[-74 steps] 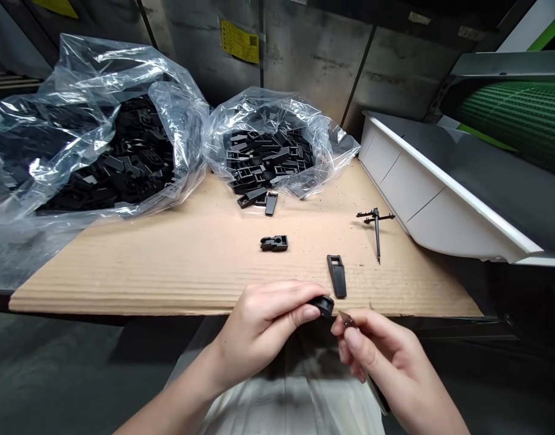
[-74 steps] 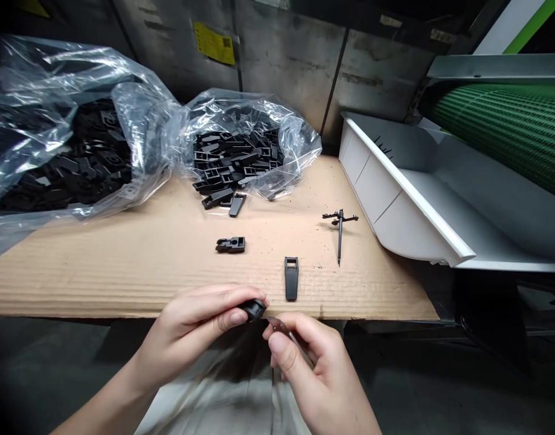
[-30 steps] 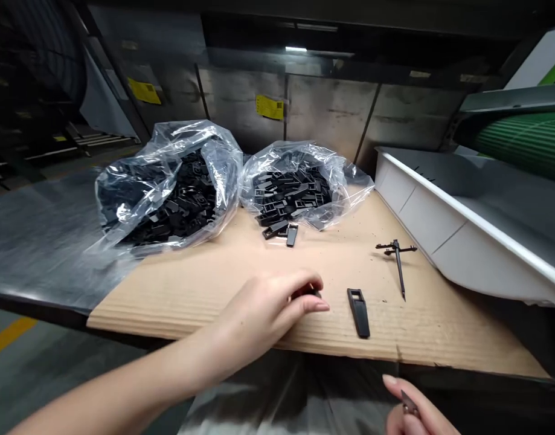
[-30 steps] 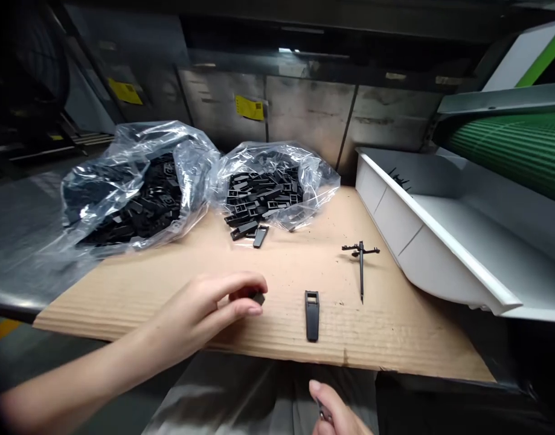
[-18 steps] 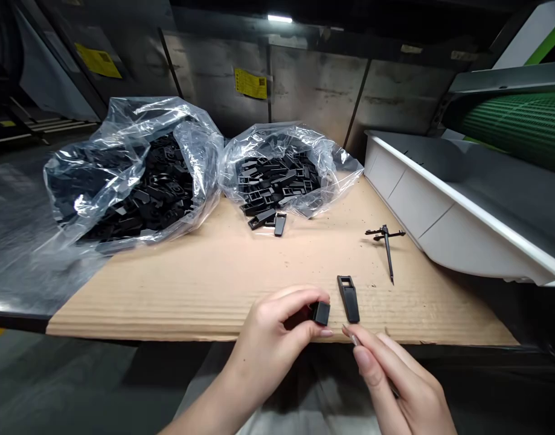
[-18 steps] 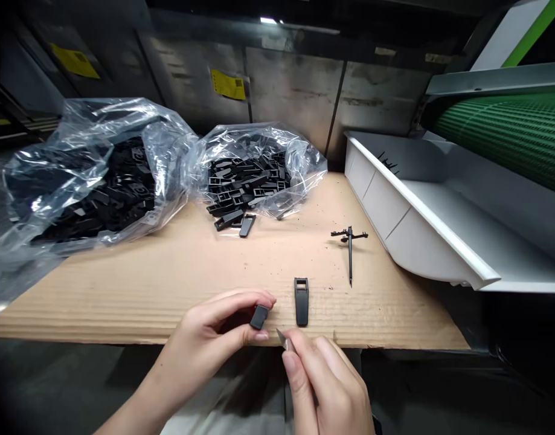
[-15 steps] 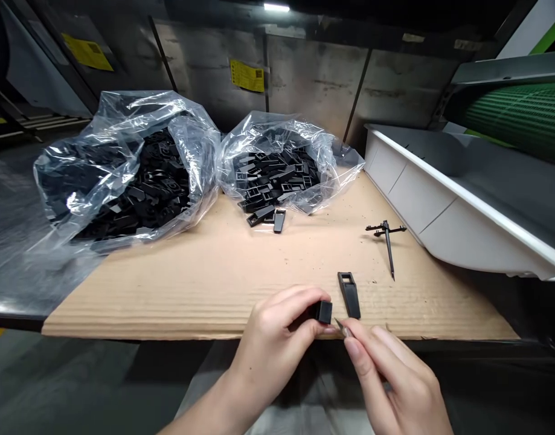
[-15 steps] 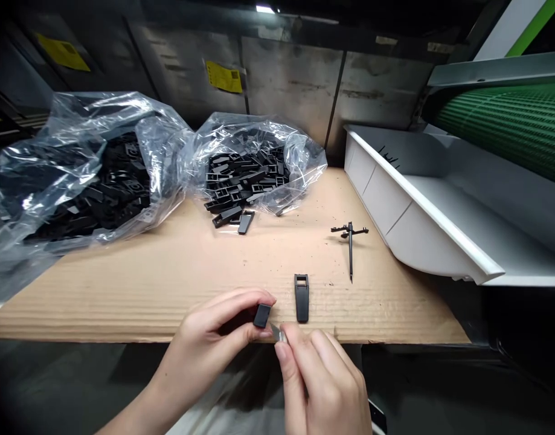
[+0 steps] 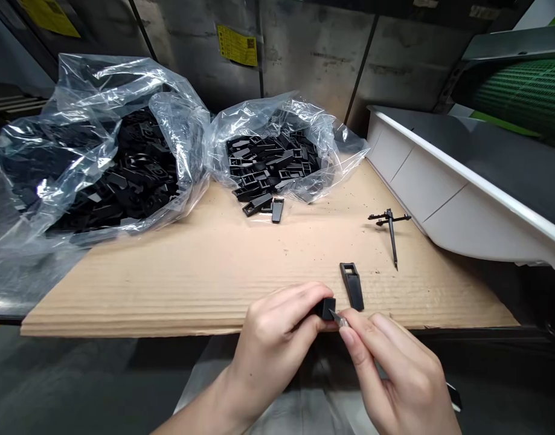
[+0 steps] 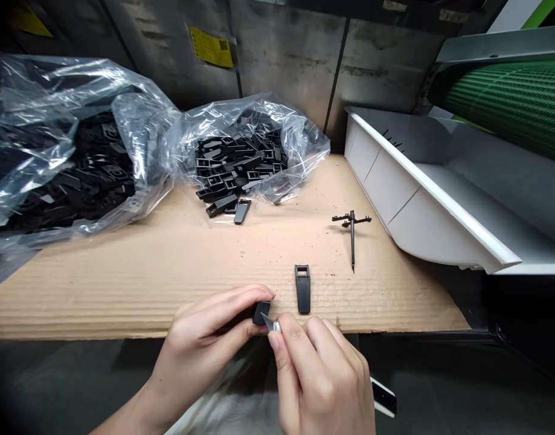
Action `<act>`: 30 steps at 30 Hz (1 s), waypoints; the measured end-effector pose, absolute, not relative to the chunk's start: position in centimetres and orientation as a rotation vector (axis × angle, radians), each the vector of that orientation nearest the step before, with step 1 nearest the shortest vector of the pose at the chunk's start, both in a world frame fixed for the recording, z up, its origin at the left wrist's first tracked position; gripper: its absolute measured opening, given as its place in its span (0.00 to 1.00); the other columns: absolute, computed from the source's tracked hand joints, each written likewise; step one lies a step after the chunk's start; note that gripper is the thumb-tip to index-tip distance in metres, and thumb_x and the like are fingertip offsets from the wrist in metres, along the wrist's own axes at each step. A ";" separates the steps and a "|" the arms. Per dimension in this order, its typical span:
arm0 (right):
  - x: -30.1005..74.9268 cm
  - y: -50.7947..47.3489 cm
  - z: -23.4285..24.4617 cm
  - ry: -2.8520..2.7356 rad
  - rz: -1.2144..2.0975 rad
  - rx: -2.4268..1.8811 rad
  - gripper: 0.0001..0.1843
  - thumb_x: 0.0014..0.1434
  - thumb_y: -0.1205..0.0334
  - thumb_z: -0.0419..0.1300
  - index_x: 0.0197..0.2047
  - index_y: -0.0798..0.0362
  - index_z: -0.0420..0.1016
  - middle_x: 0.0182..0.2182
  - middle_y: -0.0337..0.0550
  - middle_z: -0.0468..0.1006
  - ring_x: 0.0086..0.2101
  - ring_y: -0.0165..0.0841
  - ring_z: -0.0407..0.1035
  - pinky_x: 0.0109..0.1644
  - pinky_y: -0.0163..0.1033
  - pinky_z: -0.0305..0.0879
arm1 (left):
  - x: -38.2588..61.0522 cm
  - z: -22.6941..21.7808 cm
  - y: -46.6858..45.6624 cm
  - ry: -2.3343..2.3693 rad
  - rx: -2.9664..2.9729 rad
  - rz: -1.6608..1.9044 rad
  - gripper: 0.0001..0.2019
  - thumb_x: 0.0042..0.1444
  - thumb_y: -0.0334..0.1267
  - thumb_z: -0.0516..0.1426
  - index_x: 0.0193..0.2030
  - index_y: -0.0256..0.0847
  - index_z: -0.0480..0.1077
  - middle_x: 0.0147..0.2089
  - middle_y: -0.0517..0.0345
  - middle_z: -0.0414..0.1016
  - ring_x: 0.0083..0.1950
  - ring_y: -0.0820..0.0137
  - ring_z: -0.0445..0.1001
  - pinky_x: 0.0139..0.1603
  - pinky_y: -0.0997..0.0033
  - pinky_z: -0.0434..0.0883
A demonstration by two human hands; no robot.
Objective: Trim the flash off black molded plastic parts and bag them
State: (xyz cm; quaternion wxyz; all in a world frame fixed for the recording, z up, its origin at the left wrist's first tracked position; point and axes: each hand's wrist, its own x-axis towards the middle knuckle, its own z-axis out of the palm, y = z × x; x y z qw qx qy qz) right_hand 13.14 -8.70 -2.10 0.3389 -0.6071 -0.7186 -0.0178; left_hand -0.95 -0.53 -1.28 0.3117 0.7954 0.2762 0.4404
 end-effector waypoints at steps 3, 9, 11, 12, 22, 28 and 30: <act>13.4 -8.5 -2.3 -1.860 -0.083 -1.592 0.10 0.57 0.69 0.53 0.42 0.58 0.71 0.24 0.44 0.72 0.24 0.30 0.67 0.28 0.34 0.62 | -1.0 -1.3 -0.5 0.729 2.096 1.159 0.12 0.49 0.21 0.55 0.39 0.37 0.71 0.37 0.56 0.78 0.38 0.70 0.76 0.41 0.78 0.71; 14.9 -9.0 -2.2 -1.616 -0.183 -1.703 0.09 0.58 0.68 0.53 0.42 0.58 0.71 0.30 0.45 0.76 0.33 0.33 0.72 0.38 0.33 0.65 | -1.3 -1.1 -0.5 0.748 2.024 1.128 0.13 0.48 0.21 0.55 0.38 0.38 0.72 0.38 0.58 0.78 0.40 0.70 0.76 0.42 0.80 0.70; 15.0 -9.2 -1.7 -1.615 0.036 -1.669 0.10 0.59 0.68 0.51 0.44 0.55 0.68 0.28 0.41 0.76 0.29 0.29 0.71 0.34 0.29 0.66 | -1.3 -1.0 -0.4 0.771 2.016 1.090 0.14 0.48 0.21 0.55 0.39 0.39 0.72 0.40 0.58 0.77 0.41 0.70 0.75 0.43 0.79 0.70; 14.9 -9.2 -1.5 -1.617 0.153 -1.651 0.09 0.60 0.67 0.49 0.42 0.54 0.68 0.26 0.38 0.75 0.26 0.27 0.70 0.32 0.28 0.65 | -1.3 -1.0 -0.4 0.782 2.014 1.064 0.14 0.48 0.21 0.55 0.39 0.39 0.72 0.40 0.58 0.77 0.41 0.70 0.75 0.43 0.78 0.70; 12.4 -7.0 -0.3 -1.636 0.369 -1.749 0.16 0.61 0.62 0.45 0.25 0.52 0.66 0.19 0.36 0.68 0.21 0.28 0.63 0.26 0.31 0.54 | -1.4 -0.5 -0.2 0.772 1.941 0.945 0.12 0.47 0.22 0.58 0.37 0.39 0.73 0.37 0.62 0.77 0.38 0.72 0.75 0.40 0.82 0.69; 12.7 -6.9 -0.5 -1.659 0.436 -1.767 0.17 0.62 0.60 0.44 0.24 0.52 0.64 0.18 0.36 0.67 0.21 0.27 0.62 0.26 0.32 0.52 | -1.4 -0.7 -0.4 0.755 1.955 0.990 0.12 0.47 0.22 0.57 0.38 0.38 0.74 0.37 0.59 0.78 0.38 0.71 0.76 0.40 0.81 0.69; 12.7 -7.0 -0.5 -1.697 0.434 -1.757 0.17 0.61 0.61 0.44 0.23 0.52 0.62 0.18 0.35 0.66 0.20 0.26 0.61 0.25 0.31 0.51 | -1.3 -0.8 -0.3 0.773 1.969 1.005 0.12 0.47 0.21 0.57 0.38 0.37 0.74 0.37 0.58 0.78 0.38 0.72 0.76 0.41 0.82 0.69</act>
